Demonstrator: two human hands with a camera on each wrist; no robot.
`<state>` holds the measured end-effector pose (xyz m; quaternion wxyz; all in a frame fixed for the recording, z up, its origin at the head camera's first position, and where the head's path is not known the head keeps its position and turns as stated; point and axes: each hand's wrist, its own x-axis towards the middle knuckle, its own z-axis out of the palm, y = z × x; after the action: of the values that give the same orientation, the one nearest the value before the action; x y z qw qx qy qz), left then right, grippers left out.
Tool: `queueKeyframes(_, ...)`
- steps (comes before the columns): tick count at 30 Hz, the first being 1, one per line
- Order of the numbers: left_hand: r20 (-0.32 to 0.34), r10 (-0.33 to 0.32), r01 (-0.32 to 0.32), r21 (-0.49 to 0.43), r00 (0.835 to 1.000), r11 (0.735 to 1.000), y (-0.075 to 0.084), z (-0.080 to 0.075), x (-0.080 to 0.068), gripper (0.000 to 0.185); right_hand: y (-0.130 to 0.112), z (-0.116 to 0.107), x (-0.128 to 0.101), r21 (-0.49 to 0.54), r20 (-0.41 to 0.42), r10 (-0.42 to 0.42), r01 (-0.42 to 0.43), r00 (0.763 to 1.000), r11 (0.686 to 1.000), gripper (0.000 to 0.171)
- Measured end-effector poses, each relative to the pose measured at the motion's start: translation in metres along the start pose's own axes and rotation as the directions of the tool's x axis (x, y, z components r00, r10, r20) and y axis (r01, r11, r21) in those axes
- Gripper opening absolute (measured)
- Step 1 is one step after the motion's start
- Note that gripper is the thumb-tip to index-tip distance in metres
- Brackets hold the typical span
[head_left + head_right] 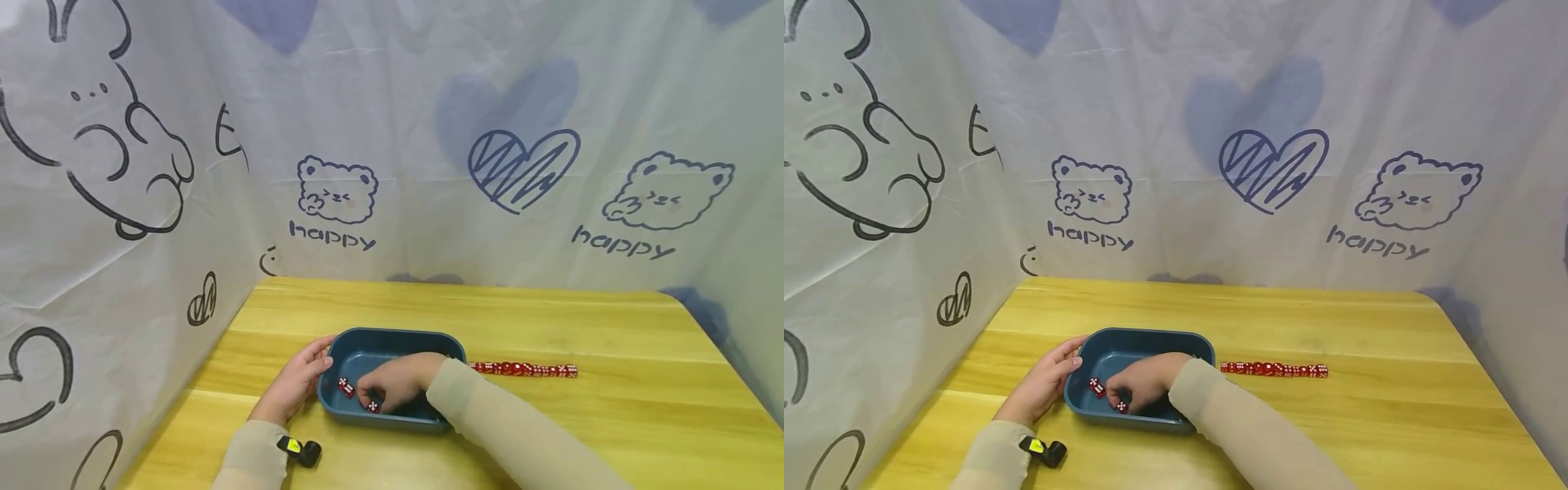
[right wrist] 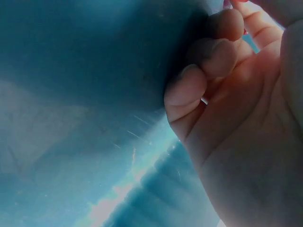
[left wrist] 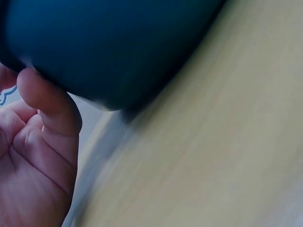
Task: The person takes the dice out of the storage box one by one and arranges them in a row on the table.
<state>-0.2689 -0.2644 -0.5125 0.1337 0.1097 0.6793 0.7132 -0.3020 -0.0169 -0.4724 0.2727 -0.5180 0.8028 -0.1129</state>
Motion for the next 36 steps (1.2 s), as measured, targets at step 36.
queueKeyframes(36, 0.002, -0.012, 0.012, 0.017, 1.0, 1.0, 0.003, -0.002, 0.002, 0.054, -0.009, -0.029, -0.017, 0.01, -0.331, 0.0, 0.003, 0.943, 1.0, 0.013)
